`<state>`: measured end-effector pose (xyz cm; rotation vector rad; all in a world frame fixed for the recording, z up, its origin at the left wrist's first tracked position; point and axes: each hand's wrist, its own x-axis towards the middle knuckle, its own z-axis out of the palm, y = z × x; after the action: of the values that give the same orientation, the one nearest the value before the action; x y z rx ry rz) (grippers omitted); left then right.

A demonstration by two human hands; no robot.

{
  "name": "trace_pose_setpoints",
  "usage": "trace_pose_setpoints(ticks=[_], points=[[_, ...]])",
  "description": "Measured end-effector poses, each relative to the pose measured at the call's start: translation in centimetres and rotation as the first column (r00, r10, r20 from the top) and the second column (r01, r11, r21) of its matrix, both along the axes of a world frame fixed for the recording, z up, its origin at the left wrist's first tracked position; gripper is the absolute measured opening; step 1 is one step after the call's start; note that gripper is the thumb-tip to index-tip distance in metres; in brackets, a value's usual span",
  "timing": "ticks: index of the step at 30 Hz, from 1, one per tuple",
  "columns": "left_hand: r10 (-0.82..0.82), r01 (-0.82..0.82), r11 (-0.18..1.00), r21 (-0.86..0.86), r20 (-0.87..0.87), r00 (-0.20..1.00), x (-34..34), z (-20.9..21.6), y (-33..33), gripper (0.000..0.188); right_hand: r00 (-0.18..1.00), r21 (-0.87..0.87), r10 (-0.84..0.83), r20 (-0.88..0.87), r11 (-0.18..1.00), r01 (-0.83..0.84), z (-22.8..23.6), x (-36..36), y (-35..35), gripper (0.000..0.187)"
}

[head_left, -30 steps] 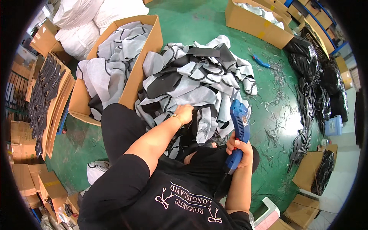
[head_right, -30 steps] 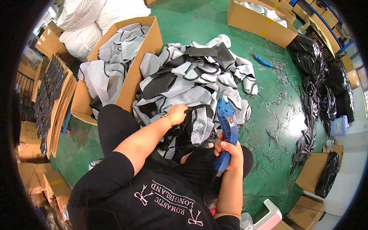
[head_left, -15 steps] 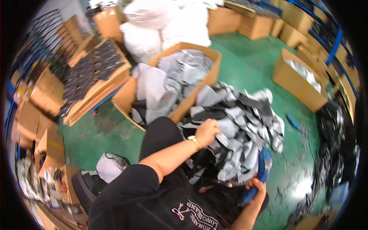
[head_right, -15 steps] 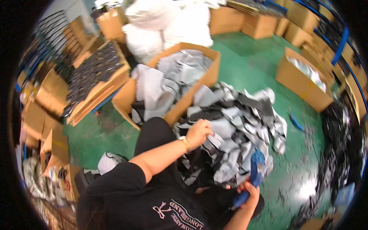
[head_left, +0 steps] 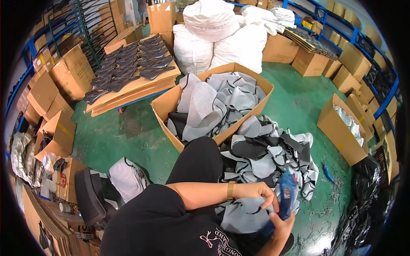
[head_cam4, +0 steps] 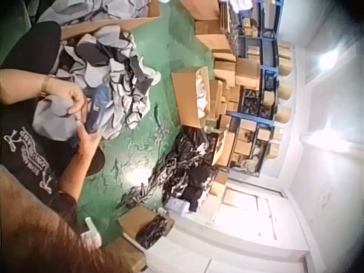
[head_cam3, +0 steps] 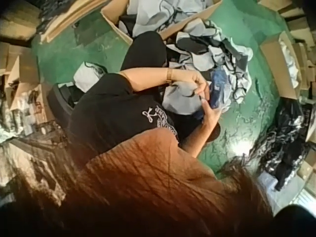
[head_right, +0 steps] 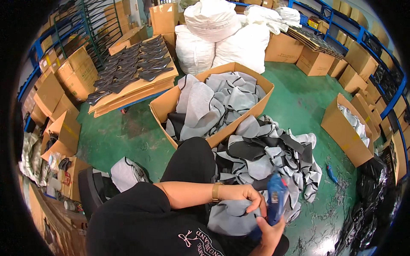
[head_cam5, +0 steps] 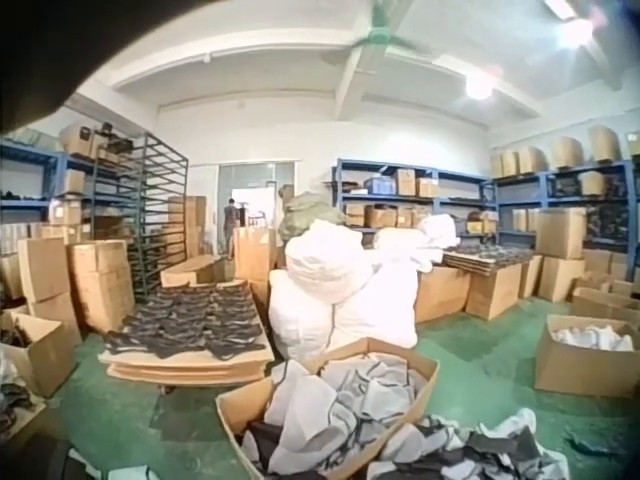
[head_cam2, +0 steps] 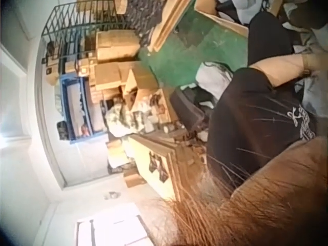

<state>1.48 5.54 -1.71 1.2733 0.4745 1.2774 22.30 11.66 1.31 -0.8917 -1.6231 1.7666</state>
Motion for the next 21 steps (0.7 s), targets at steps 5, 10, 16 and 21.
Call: trace_pose_setpoints(ticks=[5,10,16,21], points=[[0.008,0.042,0.988,-0.146,0.326,0.945,1.1,-3.4,-1.2,0.027,0.984,0.021,-0.108,0.143,0.994,0.106,-1.6,0.5,-1.1,0.046],[0.071,0.021,0.822,-0.568,0.140,0.988,-0.4,0.1,-5.4,0.061,0.970,-0.015,-0.177,0.167,0.983,0.182,-2.0,1.7,-1.0,0.038],[0.039,0.053,0.861,-0.506,0.170,0.985,-0.4,-3.3,-5.0,0.036,0.977,-0.345,-0.066,-0.203,0.938,-0.009,-2.4,1.8,-1.6,0.083],[-0.040,0.249,0.870,-0.426,0.442,0.896,0.4,-1.7,-4.9,0.036,0.949,-0.407,-0.073,-0.306,0.911,-0.061,-2.7,1.8,-1.8,0.079]])
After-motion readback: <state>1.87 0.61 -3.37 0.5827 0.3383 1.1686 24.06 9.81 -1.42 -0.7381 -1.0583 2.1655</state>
